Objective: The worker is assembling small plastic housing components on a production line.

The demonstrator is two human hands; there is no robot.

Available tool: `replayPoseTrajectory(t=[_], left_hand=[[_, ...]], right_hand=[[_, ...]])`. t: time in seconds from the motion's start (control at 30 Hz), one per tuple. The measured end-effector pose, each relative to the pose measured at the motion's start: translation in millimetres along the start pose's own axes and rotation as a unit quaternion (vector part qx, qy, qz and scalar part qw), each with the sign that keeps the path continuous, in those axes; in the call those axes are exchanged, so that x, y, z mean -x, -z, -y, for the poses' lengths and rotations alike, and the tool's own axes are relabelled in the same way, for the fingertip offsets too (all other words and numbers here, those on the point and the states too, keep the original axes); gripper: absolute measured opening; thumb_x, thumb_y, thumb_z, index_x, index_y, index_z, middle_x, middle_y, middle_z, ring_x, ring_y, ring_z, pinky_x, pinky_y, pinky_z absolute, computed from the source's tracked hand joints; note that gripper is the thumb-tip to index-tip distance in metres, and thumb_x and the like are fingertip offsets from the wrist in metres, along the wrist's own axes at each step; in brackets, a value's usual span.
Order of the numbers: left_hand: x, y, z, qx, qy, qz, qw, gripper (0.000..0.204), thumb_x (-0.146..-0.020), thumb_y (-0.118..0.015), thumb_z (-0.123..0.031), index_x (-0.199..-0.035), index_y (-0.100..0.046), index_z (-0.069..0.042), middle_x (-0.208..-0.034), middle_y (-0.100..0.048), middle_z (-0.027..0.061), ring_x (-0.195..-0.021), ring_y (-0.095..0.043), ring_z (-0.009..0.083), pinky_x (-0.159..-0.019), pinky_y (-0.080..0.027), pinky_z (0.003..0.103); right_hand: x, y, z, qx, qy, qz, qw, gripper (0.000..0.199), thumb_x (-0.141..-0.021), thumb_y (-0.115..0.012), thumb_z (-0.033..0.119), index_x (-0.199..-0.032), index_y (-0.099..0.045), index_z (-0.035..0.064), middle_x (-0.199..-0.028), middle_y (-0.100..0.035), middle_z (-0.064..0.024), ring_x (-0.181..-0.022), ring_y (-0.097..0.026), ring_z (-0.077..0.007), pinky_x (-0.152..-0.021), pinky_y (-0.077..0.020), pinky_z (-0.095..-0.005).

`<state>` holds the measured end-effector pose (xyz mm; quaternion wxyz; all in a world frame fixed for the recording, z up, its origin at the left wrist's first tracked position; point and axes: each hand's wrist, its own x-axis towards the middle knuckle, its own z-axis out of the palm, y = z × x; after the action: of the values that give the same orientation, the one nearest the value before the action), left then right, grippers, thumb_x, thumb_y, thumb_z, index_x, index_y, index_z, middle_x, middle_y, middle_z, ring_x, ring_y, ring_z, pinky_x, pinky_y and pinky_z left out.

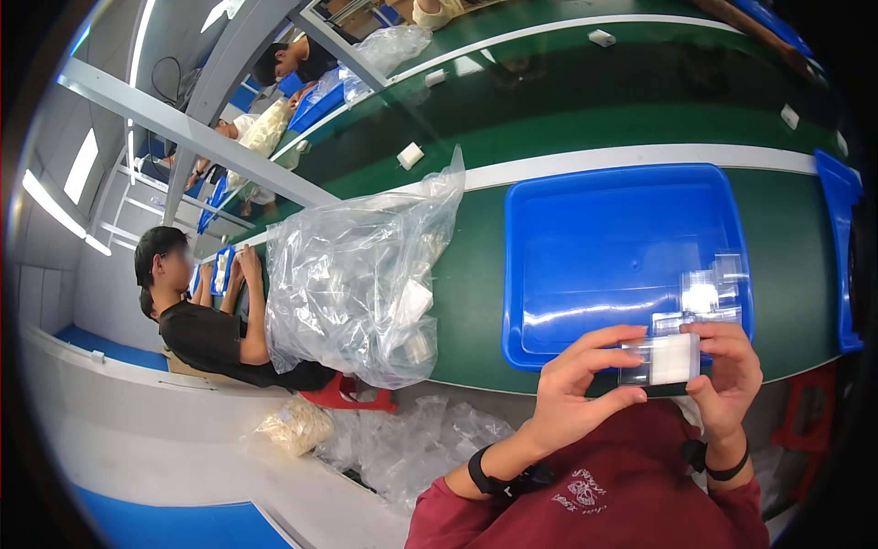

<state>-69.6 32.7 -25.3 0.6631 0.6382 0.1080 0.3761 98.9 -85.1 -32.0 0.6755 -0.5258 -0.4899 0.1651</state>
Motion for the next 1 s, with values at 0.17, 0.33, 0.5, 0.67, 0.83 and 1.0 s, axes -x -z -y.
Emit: replayPoseTrajectory(t=[0.17,0.33,0.5,0.67,0.83,1.0], left_hand=[[2.2,-10.6,20.6,-0.021,-0.014,0.031,0.999,0.04,-0.07,-0.077,0.004,-0.105,-0.057,-0.002,-0.13,-0.048,0.0238,-0.12,-0.05,0.0306,-0.096,-0.046,0.039],[0.0,-35.4,20.9,0.295,0.087,-0.01,0.951,0.033,-0.084,-0.069,-0.012,-0.11,-0.05,-0.004,-0.134,-0.044,0.025,-0.124,-0.046,0.0302,-0.102,-0.037,0.041],[-5.8,-32.9,-0.8,-0.141,-0.074,-0.02,0.987,0.042,-0.082,-0.071,-0.013,-0.119,-0.056,0.003,-0.125,-0.052,0.0194,-0.107,-0.054,0.0243,-0.092,-0.043,0.037],[-21.7,-26.5,-10.3,-0.063,0.01,0.031,0.997,0.037,-0.075,-0.071,0.006,-0.11,-0.06,0.009,-0.106,-0.063,0.0185,-0.094,-0.062,0.0226,-0.081,-0.05,0.032],[-10.4,-49.8,-8.3,0.094,0.112,-0.071,0.987,0.032,-0.078,-0.068,0.01,-0.109,-0.06,0.009,-0.107,-0.063,0.0177,-0.097,-0.063,0.0219,-0.087,-0.051,0.031],[-7.9,-45.4,-0.9,0.079,0.066,-0.038,0.994,0.03,-0.076,-0.07,0.008,-0.105,-0.063,0.01,-0.103,-0.065,0.0196,-0.095,-0.064,0.0256,-0.084,-0.052,0.033]], right_hand=[[3.7,-10.2,-8.0,-0.023,0.033,0.019,0.999,0.061,-0.066,-0.081,0.04,-0.105,-0.056,0.0004,-0.109,-0.06,-0.0192,-0.107,-0.059,-0.0312,-0.093,-0.0465,-0.0401],[-2.1,-31.0,-16.3,-0.202,-0.044,-0.077,0.976,0.065,-0.07,-0.079,0.04,-0.115,-0.05,0.0042,-0.112,-0.061,-0.0189,-0.114,-0.054,-0.0327,-0.097,-0.0428,-0.0437],[9.3,-14.4,-3.3,-0.182,-0.089,-0.109,0.973,0.037,-0.078,-0.074,0.017,-0.107,-0.055,0.0043,-0.109,-0.057,-0.0165,-0.1,-0.059,-0.0291,-0.086,-0.0483,-0.0366],[-1.3,3.5,16.3,0.058,0.021,-0.001,0.998,0.03,-0.078,-0.073,0.015,-0.102,-0.061,0.0017,-0.1,-0.055,-0.0147,-0.085,-0.059,-0.0217,-0.073,-0.0494,-0.0312],[-16.1,-20.3,10.8,-0.333,0.11,-0.086,0.933,0.038,-0.095,-0.05,0.039,-0.082,-0.058,0.0047,-0.08,-0.059,-0.011,-0.086,-0.062,-0.0302,-0.077,-0.0493,-0.0434],[-10.5,-24.7,22.6,-0.453,0.073,-0.147,0.876,0.048,-0.102,-0.031,0.035,-0.065,-0.045,0.0063,-0.061,-0.049,-0.0054,-0.055,-0.05,-0.0199,-0.067,-0.0452,-0.0396]])
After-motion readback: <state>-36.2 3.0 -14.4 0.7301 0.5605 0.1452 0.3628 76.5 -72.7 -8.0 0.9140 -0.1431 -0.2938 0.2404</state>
